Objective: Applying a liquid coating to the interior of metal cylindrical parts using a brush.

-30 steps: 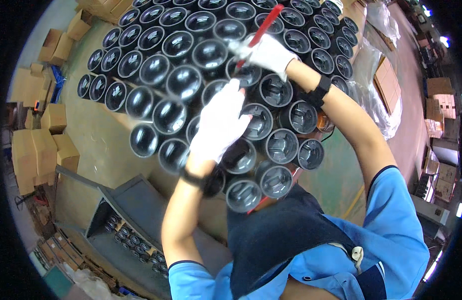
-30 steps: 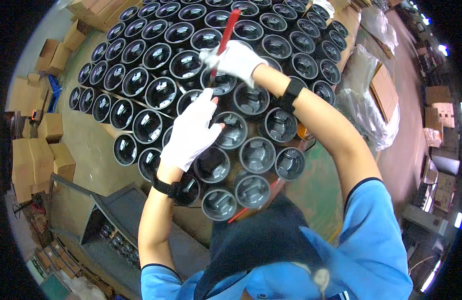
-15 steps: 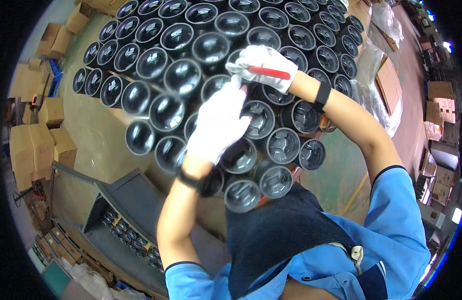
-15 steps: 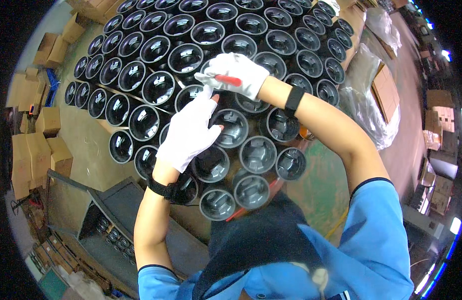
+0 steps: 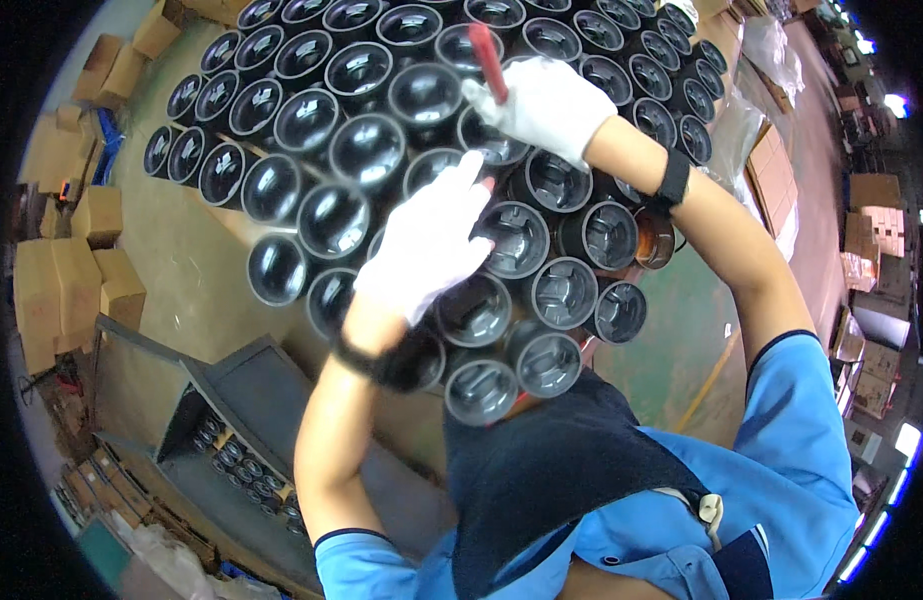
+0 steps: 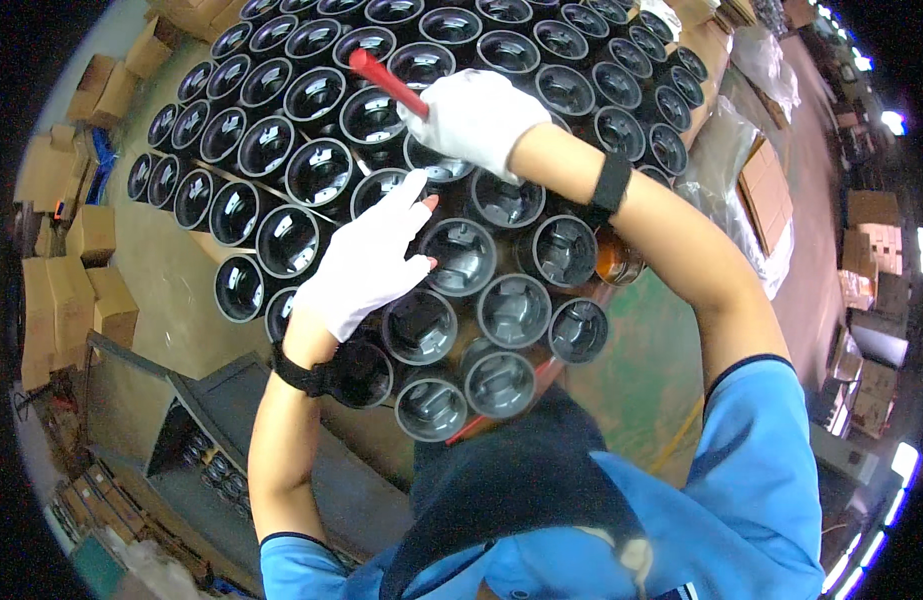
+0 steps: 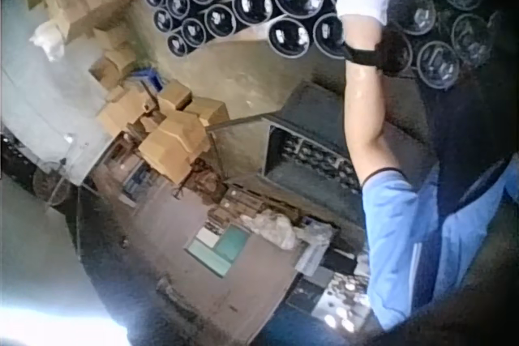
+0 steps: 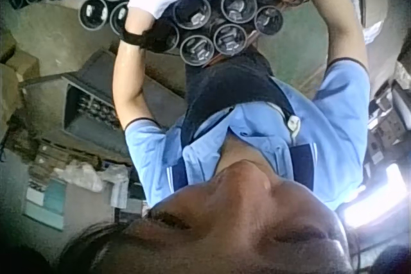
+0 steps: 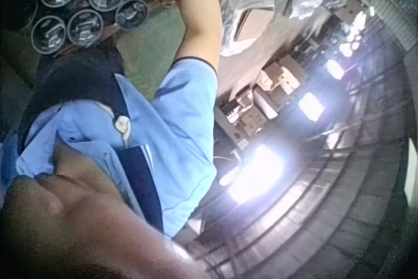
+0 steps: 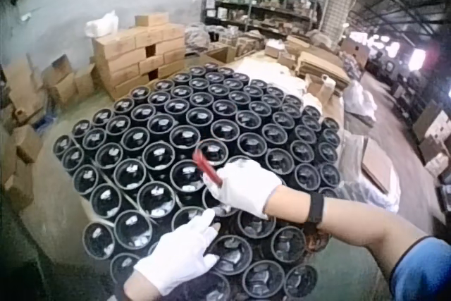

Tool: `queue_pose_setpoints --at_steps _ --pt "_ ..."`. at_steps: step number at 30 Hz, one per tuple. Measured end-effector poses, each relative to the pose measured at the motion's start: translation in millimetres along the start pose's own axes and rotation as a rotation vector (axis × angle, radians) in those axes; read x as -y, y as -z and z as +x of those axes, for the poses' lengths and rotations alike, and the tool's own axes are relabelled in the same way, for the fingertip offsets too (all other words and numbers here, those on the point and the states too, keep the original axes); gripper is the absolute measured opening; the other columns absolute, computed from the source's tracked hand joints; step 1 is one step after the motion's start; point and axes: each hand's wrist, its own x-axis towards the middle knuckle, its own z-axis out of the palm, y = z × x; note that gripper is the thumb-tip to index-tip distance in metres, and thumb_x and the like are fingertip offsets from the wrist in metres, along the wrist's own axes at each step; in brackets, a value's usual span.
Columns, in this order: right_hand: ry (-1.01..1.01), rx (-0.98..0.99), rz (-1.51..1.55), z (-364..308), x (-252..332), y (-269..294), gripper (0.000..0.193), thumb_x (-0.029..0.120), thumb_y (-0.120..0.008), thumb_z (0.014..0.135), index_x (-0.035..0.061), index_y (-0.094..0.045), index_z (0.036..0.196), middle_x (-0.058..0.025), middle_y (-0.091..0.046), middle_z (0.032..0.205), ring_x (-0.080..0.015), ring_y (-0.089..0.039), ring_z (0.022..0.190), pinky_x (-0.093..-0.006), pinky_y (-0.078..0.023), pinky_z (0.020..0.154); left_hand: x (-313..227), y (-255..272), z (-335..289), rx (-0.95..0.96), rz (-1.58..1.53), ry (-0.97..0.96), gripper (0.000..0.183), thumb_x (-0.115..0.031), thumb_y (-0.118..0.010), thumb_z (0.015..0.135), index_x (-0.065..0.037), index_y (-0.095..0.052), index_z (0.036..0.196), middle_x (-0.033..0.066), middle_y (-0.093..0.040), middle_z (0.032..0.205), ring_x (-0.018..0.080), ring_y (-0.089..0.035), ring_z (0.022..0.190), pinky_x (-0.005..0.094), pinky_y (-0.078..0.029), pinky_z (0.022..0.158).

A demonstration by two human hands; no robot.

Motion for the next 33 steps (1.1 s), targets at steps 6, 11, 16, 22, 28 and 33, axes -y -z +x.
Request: queue_pose_setpoints --at_steps 6,11,16,22,28,33 --pt "-0.114 0.069 0.429 6.1 -29.8 -24.5 0.053 0.052 -0.051 0.099 0.0066 -0.071 0.078 -0.0149 -0.070 0.074 -0.0277 -0.070 0.069 -0.0376 -0.055 0.068 22.6 12.1 7.8 -0.150 0.136 0.013 0.059 -0.029 -0.073 0.081 0.001 -0.059 0.129 0.0210 -0.053 0.142 0.0350 -0.054 0.128 0.0401 -0.045 0.107" --pt "0.004 -0.258 0.908 51.7 -31.1 3.5 0.056 0.058 -0.060 0.093 0.0058 -0.074 0.079 -0.0065 -0.070 0.070 -0.0170 -0.066 0.062 -0.0315 -0.054 0.062 49.4 2.5 15.3 -0.264 0.185 0.026 0.062 -0.027 -0.075 0.077 0.001 -0.059 0.129 0.0214 -0.055 0.139 0.0347 -0.054 0.128 0.0401 -0.045 0.107" --pt "-0.131 0.165 0.713 95.8 -13.9 -32.5 0.040 0.041 -0.058 0.098 0.0038 -0.072 0.098 -0.0083 -0.072 0.081 -0.0169 -0.067 0.072 -0.0316 -0.054 0.068 44.6 4.0 24.7 -0.203 0.222 0.059 0.059 -0.026 -0.076 0.076 0.001 -0.061 0.125 0.0214 -0.053 0.141 0.0344 -0.053 0.129 0.0402 -0.045 0.107" --pt "0.203 -0.019 0.053 82.8 25.6 -16.1 0.052 0.049 -0.046 0.101 0.0036 -0.070 0.090 -0.0202 -0.068 0.076 -0.0366 -0.069 0.076 -0.0444 -0.053 0.078 50.6 1.9 11.3 -0.216 0.173 0.102 0.057 -0.023 -0.077 0.074 0.001 -0.063 0.123 0.0213 -0.052 0.143 0.0339 -0.052 0.131 0.0390 -0.044 0.108" --pt "-0.079 -0.033 0.738 97.4 -8.1 -36.6 0.047 0.048 -0.059 0.095 0.0043 -0.075 0.088 -0.0157 -0.072 0.075 -0.0237 -0.068 0.065 -0.0346 -0.054 0.066 42.3 1.4 16.2 -0.226 0.160 0.129 0.062 -0.023 -0.078 0.072 0.001 -0.061 0.127 0.0202 -0.049 0.146 0.0331 -0.050 0.134 0.0381 -0.043 0.109" --pt "-0.122 0.125 0.753 98.1 16.1 -55.2 0.042 0.042 -0.066 0.094 0.0035 -0.071 0.111 -0.0081 -0.073 0.089 -0.0172 -0.068 0.071 -0.0313 -0.057 0.074 45.0 -1.4 11.9 -0.212 0.183 0.124 0.064 -0.025 -0.077 0.073 0.001 -0.060 0.129 0.0202 -0.048 0.147 0.0329 -0.048 0.135 0.0388 -0.043 0.110"
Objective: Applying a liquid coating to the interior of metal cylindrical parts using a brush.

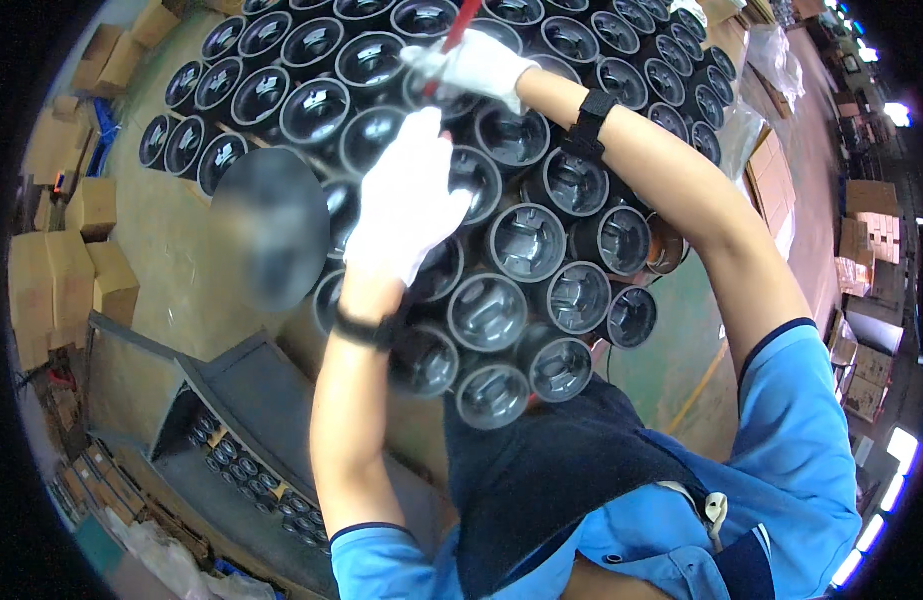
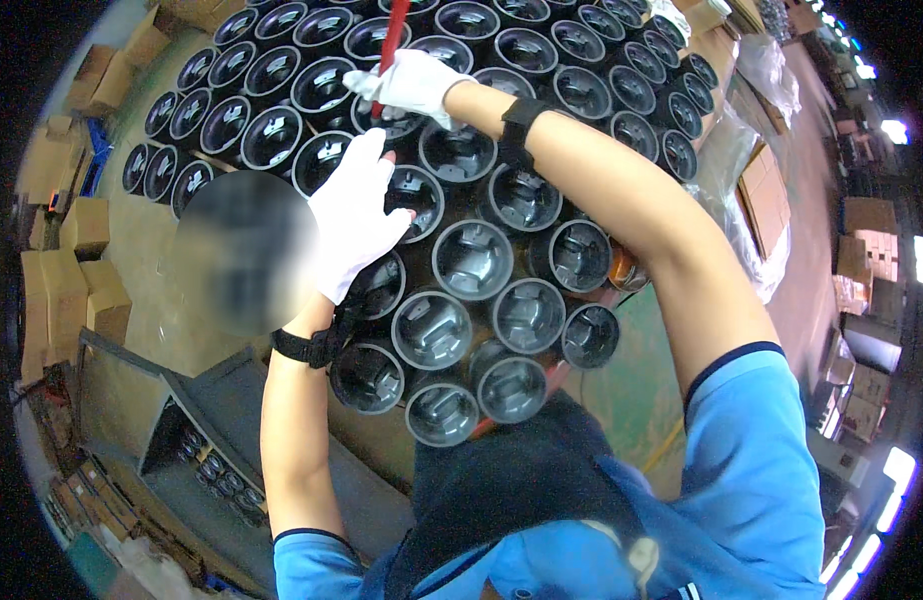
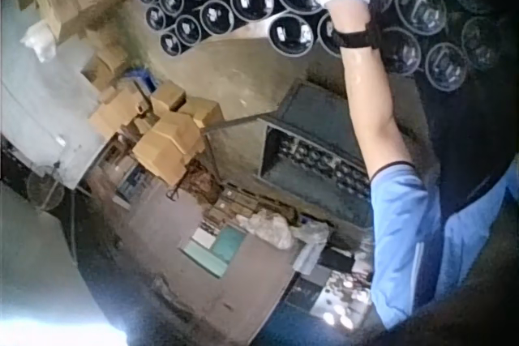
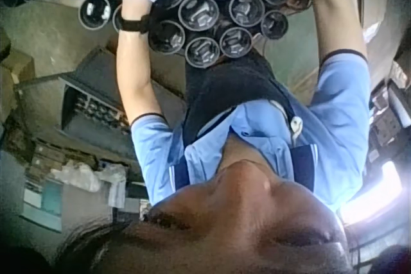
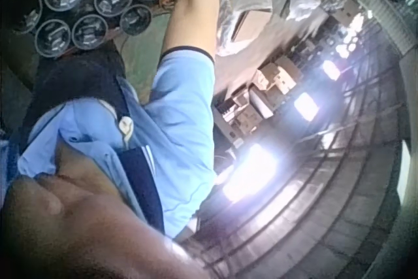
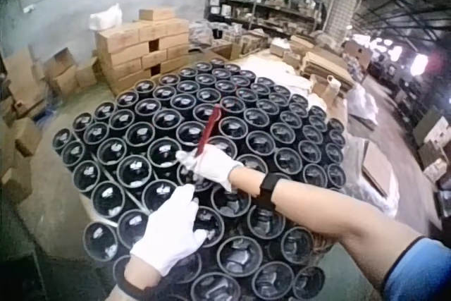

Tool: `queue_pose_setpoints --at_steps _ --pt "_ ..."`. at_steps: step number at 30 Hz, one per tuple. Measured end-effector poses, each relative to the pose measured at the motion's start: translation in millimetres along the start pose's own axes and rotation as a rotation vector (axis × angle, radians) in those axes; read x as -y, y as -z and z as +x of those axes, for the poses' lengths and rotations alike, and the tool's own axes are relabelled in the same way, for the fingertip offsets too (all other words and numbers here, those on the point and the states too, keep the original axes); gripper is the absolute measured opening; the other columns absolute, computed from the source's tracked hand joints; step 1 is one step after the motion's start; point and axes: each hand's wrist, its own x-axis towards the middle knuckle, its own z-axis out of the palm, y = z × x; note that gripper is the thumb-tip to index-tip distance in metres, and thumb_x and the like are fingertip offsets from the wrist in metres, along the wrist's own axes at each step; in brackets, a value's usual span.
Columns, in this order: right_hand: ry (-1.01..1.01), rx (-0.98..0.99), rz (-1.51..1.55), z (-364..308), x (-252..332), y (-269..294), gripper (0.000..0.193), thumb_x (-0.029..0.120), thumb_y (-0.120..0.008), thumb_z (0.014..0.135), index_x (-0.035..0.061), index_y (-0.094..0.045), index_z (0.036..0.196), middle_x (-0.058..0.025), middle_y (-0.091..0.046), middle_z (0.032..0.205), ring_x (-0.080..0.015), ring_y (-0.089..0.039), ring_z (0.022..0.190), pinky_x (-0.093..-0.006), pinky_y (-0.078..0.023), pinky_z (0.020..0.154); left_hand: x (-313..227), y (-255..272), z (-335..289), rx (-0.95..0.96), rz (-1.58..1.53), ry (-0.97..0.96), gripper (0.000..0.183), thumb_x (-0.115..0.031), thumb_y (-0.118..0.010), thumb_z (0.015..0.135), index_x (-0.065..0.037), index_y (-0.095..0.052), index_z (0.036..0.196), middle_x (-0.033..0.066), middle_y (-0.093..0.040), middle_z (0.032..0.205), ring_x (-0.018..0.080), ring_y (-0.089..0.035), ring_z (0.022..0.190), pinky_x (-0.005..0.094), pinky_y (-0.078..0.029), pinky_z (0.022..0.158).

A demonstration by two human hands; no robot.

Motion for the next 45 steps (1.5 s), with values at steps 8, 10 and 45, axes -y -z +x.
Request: queue_pose_setpoints --at_steps 8,10,45 --pt "0.243 -0.143 -0.132 -2.8 -13.3 -15.2 0.055 0.060 -0.053 0.095 0.0096 -0.072 0.082 -0.0136 -0.071 0.077 -0.0321 -0.070 0.082 -0.0412 -0.053 0.077 3.0 -1.2 1.4 0.015 -0.016 -0.020 0.064 -0.026 -0.075 0.074 0.001 -0.058 0.129 0.0227 -0.047 0.146 0.0353 -0.047 0.135 0.0401 -0.042 0.110" --pt "0.226 -0.081 -0.271 -15.6 -4.9 1.9 0.045 0.052 -0.057 0.095 0.0112 -0.075 0.094 -0.0144 -0.072 0.085 -0.0332 -0.068 0.082 -0.0402 -0.052 0.077 3.5 -1.7 3.2 0.009 -0.011 -0.055 0.064 -0.026 -0.074 0.074 0.000 -0.057 0.131 0.0232 -0.046 0.147 0.0359 -0.046 0.136 0.0401 -0.042 0.110" --pt "-0.090 -0.344 0.031 -368.6 -193.6 132.5 0.039 0.040 -0.060 0.098 0.0042 -0.072 0.088 -0.0078 -0.070 0.077 -0.0182 -0.063 0.070 -0.0306 -0.050 0.070 -281.0 1.4 -85.0 0.008 -0.248 0.219 0.031 -0.004 -0.068 0.086 -0.003 -0.070 0.117 0.0165 -0.071 0.116 0.0256 -0.072 0.098 0.0314 -0.056 0.086"
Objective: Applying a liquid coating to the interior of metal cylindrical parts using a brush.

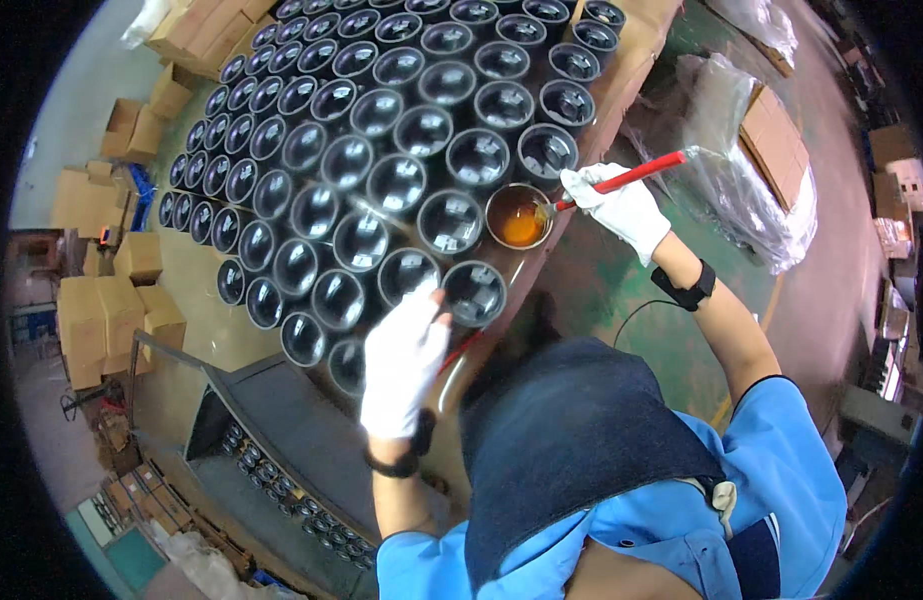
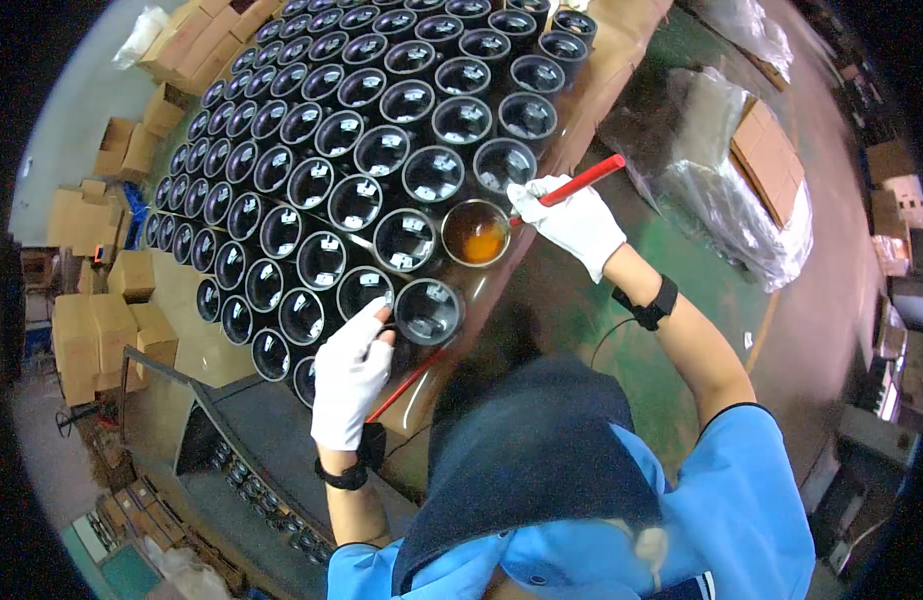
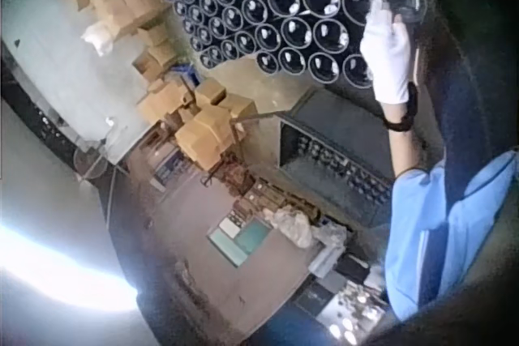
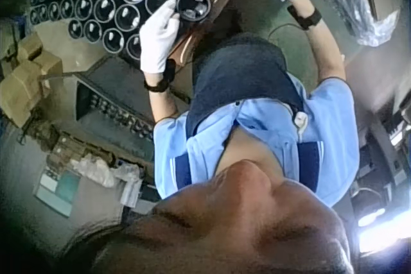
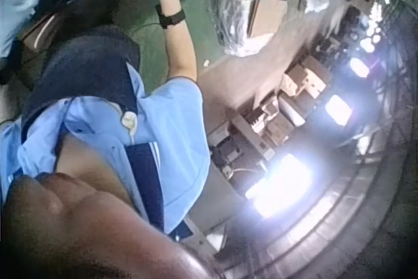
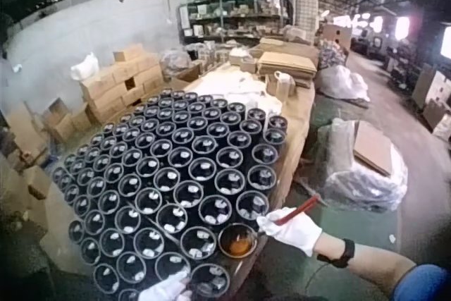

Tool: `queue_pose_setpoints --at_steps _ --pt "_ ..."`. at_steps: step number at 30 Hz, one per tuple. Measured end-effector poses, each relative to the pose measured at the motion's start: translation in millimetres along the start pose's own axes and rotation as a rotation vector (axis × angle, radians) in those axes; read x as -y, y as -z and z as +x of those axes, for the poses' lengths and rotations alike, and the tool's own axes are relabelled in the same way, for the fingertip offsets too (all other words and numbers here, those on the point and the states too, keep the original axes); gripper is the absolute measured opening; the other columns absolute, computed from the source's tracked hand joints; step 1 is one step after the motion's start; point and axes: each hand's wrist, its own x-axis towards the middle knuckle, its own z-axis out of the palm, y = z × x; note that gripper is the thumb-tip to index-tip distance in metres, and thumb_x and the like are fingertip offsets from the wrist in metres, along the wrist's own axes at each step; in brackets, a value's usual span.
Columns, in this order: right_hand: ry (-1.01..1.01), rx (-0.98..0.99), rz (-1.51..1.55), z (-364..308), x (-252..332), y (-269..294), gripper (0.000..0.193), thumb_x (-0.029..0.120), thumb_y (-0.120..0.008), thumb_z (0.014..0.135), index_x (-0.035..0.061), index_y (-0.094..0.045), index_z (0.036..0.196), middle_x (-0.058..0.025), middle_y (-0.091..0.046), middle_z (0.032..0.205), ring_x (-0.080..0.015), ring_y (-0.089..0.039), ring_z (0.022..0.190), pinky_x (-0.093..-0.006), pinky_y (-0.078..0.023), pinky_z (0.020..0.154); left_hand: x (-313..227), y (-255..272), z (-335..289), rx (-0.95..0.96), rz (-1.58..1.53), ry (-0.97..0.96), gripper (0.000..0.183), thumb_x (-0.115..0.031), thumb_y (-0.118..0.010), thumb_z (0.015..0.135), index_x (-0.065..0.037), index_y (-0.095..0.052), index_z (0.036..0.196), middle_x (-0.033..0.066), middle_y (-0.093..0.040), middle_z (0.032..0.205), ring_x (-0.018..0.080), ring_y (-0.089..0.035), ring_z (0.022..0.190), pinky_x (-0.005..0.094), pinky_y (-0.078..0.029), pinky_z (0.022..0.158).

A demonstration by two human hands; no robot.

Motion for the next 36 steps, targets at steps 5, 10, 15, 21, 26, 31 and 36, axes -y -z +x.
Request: queue_pose_setpoints --at_steps 5,10,15,21,26,31,36 --pt "-0.083 0.049 0.533 17.2 18.2 35.5 0.030 0.032 -0.072 0.093 0.0028 -0.074 0.087 -0.0003 -0.070 0.078 -0.0071 -0.059 0.066 -0.0230 -0.048 0.060 -29.3 -25.9 20.0 -0.015 0.077 -0.048 0.030 -0.007 -0.072 0.081 -0.005 -0.072 0.111 0.0132 -0.071 0.116 0.0292 -0.072 0.095 0.0336 -0.058 0.081" --pt "-0.012 0.156 0.430 67.2 25.8 52.1 0.031 0.020 -0.068 0.097 -0.0011 -0.069 0.119 -0.0068 -0.074 0.108 -0.0106 -0.066 0.099 -0.0258 -0.052 0.088 -16.7 -41.1 51.7 -0.055 0.089 -0.170 0.038 -0.006 -0.074 0.079 -0.006 -0.070 0.117 0.0152 -0.067 0.123 0.0317 -0.067 0.108 0.0389 -0.054 0.093" --pt "0.080 0.100 0.110 108.3 51.4 27.7 0.036 0.036 -0.069 0.095 0.0008 -0.073 0.100 -0.0014 -0.071 0.089 -0.0073 -0.061 0.078 -0.0258 -0.050 0.072 8.9 -59.8 91.8 -0.141 0.062 -0.284 0.046 -0.006 -0.075 0.075 -0.005 -0.066 0.120 0.0175 -0.064 0.125 0.0361 -0.062 0.115 0.0418 -0.052 0.097" --pt "0.063 0.211 -0.213 123.3 67.5 -41.4 0.056 0.052 -0.047 0.098 0.0047 -0.070 0.077 -0.0194 -0.068 0.073 -0.0372 -0.067 0.073 -0.0453 -0.053 0.074 41.1 -75.7 113.6 -0.159 0.007 -0.277 0.047 -0.008 -0.074 0.077 -0.005 -0.064 0.122 0.0182 -0.062 0.128 0.0356 -0.061 0.118 0.0423 -0.051 0.099" --pt "0.451 0.059 -0.751 122.0 81.6 -35.2 0.034 0.040 -0.052 0.096 0.0110 -0.069 0.090 -0.0122 -0.065 0.072 -0.0321 -0.065 0.070 -0.0448 -0.050 0.064 50.7 -72.1 119.2 -0.074 -0.006 -0.247 0.050 -0.011 -0.074 0.077 -0.004 -0.062 0.125 0.0190 -0.060 0.131 0.0353 -0.058 0.122 0.0428 -0.050 0.101" --pt "0.400 0.051 -0.512 108.1 57.5 -50.0 0.028 0.032 -0.063 0.096 0.0110 -0.073 0.080 -0.0025 -0.063 0.063 -0.0207 -0.063 0.060 -0.0325 -0.046 0.057 51.1 -69.8 116.6 -0.058 -0.005 -0.254 0.053 -0.013 -0.075 0.074 -0.003 -0.062 0.125 0.0194 -0.059 0.132 0.0361 -0.058 0.121 0.0436 -0.050 0.101" --pt "-0.134 -0.108 0.296 120.2 55.0 -47.9 0.050 0.047 -0.059 0.098 0.0021 -0.069 0.078 -0.0071 -0.069 0.070 -0.0147 -0.062 0.066 -0.0314 -0.048 0.065 47.8 -69.7 118.1 -0.063 -0.001 -0.228 0.054 -0.013 -0.075 0.073 -0.003 -0.062 0.124 0.0198 -0.059 0.132 0.0362 -0.058 0.120 0.0434 -0.050 0.101"
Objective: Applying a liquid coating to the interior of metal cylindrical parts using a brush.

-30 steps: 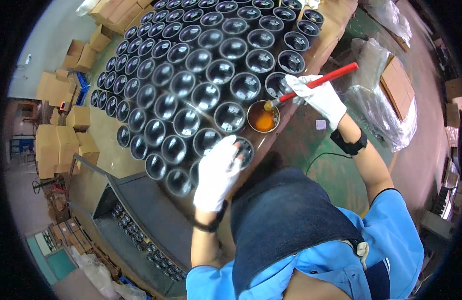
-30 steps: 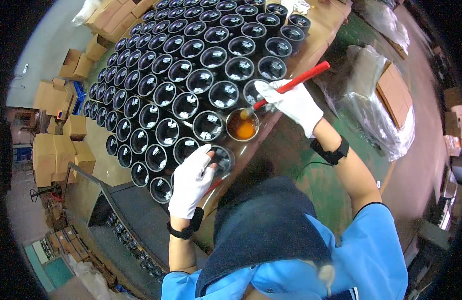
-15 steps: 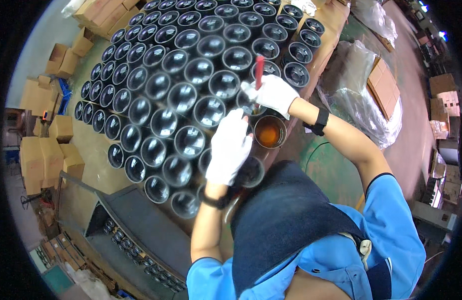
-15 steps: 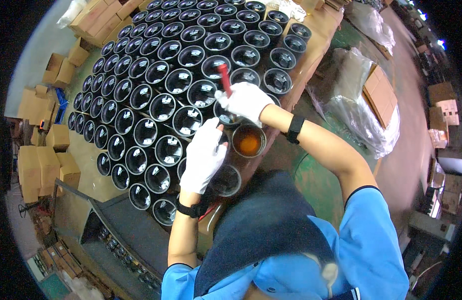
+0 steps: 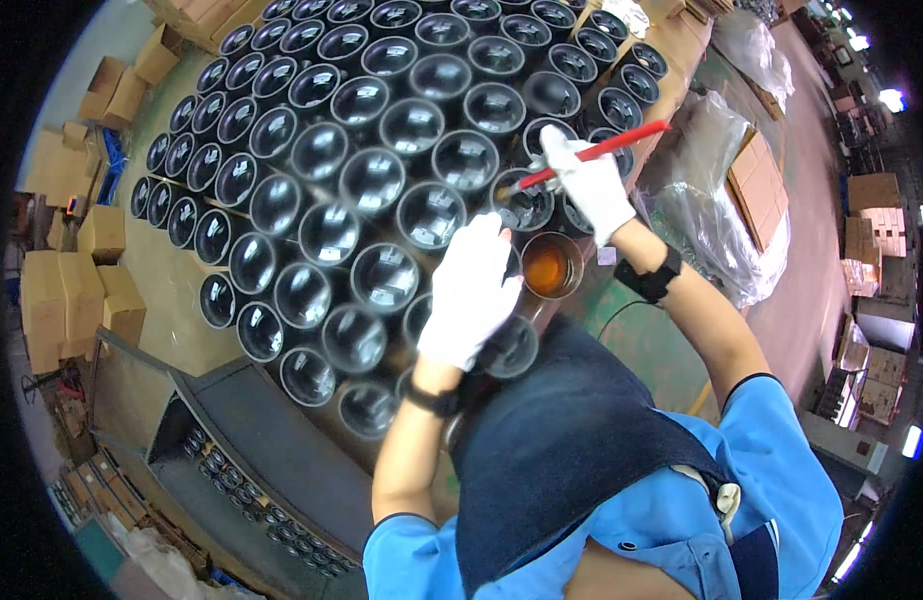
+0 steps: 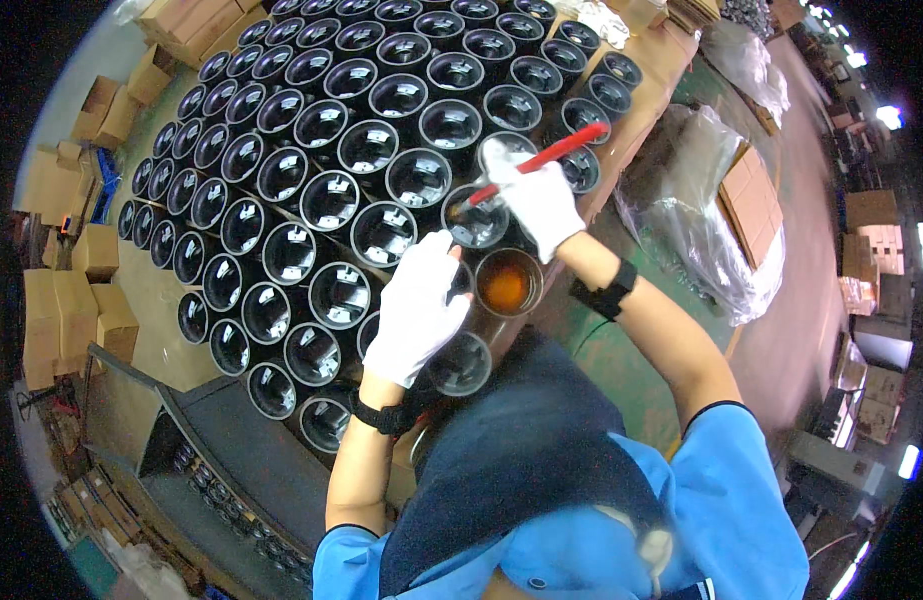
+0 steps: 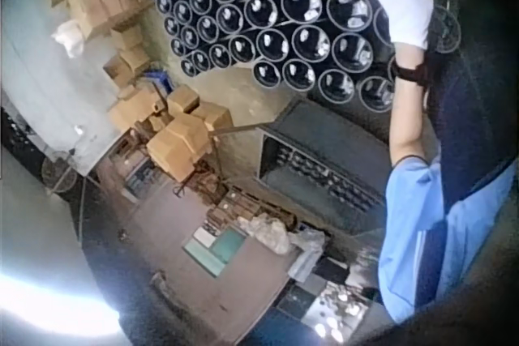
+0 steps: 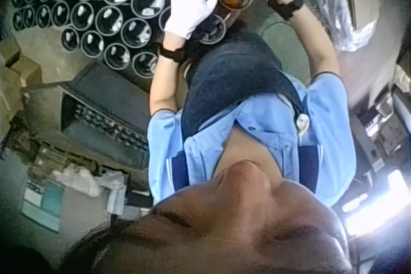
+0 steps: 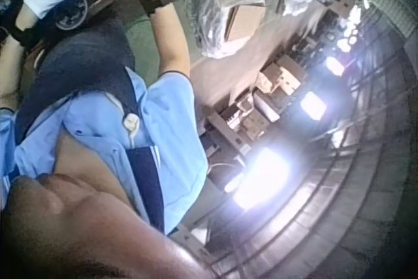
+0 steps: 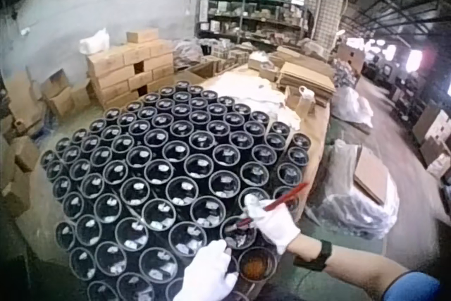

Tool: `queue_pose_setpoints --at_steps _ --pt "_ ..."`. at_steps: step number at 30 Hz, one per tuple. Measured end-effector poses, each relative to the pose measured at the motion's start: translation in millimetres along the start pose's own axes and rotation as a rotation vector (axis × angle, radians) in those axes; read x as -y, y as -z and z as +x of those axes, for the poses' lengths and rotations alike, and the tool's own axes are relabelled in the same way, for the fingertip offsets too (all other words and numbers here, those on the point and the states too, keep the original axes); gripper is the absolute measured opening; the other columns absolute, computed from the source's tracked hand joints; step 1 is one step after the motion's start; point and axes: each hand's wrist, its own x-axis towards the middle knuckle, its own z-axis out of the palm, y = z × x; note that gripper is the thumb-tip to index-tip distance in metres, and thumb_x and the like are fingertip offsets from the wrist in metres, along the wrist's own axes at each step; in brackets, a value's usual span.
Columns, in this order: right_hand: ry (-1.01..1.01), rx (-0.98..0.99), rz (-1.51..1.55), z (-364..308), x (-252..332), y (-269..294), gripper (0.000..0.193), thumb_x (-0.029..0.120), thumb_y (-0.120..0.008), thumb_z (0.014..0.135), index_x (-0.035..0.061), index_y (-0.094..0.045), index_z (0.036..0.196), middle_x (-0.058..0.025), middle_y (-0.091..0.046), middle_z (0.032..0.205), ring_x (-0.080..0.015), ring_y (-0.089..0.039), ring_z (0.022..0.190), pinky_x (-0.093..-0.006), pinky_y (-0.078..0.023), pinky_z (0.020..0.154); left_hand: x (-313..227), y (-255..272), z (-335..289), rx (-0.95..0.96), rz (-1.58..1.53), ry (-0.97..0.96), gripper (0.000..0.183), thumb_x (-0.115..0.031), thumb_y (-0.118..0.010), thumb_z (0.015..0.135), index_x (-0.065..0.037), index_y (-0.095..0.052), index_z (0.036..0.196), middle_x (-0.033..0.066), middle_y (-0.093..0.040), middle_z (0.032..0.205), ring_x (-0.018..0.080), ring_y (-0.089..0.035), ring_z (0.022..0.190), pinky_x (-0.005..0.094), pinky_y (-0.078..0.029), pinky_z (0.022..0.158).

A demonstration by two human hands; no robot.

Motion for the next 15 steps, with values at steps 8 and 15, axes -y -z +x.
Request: queue_pose_setpoints --at_steps 8,15 --pt "0.915 -0.088 -0.812 -20.8 -7.9 3.9 0.018 0.029 -0.055 0.098 0.0143 -0.065 0.094 -0.0078 -0.055 0.067 -0.0298 -0.058 0.056 -0.0410 -0.046 0.051 -7.4 14.6 -6.5 0.063 0.013 0.031 0.050 -0.016 -0.074 0.076 -0.001 -0.062 0.123 0.0213 -0.058 0.133 0.0371 -0.057 0.123 0.0437 -0.049 0.103" --pt "0.459 0.337 -0.534 19.8 2.2 8.0 0.040 0.041 -0.050 0.101 0.0127 -0.072 0.083 -0.0092 -0.061 0.064 -0.0290 -0.060 0.061 -0.0418 -0.047 0.060 -1.7 45.7 15.4 0.131 0.139 0.095 0.049 -0.021 -0.073 0.079 0.000 -0.062 0.122 0.0229 -0.057 0.135 0.0374 -0.056 0.123 0.0444 -0.047 0.104"
